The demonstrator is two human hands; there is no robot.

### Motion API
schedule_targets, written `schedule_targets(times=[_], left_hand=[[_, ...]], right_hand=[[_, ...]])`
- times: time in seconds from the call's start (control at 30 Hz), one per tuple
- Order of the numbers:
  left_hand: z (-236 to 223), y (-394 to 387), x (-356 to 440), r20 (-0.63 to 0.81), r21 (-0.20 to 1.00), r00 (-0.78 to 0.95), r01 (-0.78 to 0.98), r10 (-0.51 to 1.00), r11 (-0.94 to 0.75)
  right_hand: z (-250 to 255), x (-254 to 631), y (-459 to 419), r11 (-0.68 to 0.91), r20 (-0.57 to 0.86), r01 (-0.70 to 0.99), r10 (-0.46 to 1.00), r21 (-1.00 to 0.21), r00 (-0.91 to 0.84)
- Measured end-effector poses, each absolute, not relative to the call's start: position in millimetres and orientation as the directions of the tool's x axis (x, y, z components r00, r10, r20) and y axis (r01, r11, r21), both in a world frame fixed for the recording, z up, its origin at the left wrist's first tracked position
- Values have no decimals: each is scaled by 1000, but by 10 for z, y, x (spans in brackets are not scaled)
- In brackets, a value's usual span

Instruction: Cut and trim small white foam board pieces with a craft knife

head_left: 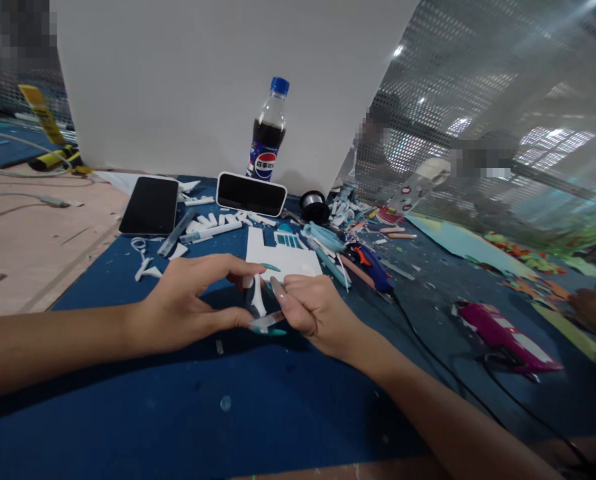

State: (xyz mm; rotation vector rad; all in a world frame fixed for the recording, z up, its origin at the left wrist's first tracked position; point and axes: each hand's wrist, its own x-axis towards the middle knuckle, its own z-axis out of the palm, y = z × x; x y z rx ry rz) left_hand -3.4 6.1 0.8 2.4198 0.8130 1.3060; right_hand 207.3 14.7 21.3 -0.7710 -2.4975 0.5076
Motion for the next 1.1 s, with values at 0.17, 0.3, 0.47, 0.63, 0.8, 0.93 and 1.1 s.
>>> schedule_targets(times=[0.17,0.3,0.47,0.63,0.8,0.93,1.1], left_hand=[[-16,69,-27,696,499,430,286,575,-818],[-46,75,-17,701,517,408,274,584,-811],[-50,61,-17,672,550,415,276,614,-788],[-34,45,-37,658,544,439,285,612,-789],[-32,66,-41,685,516,439,272,582,-812],[-29,75,-20,685,519,437,268,583,-812],[-42,56,-11,674,559,408,263,616,-786]], right_hand=[[208,2051,138,782,359,431,601,-450,-714],[185,2045,148,790,365,430,593,-437,-718],[174,2036,140,783,356,436,601,-444,-716],[177,2031,128,788,361,434,596,-437,-718],[174,2051,142,777,358,441,609,-450,-708],[164,2054,152,776,363,434,608,-457,-706],[138,2029,156,780,381,415,602,-469,-701]])
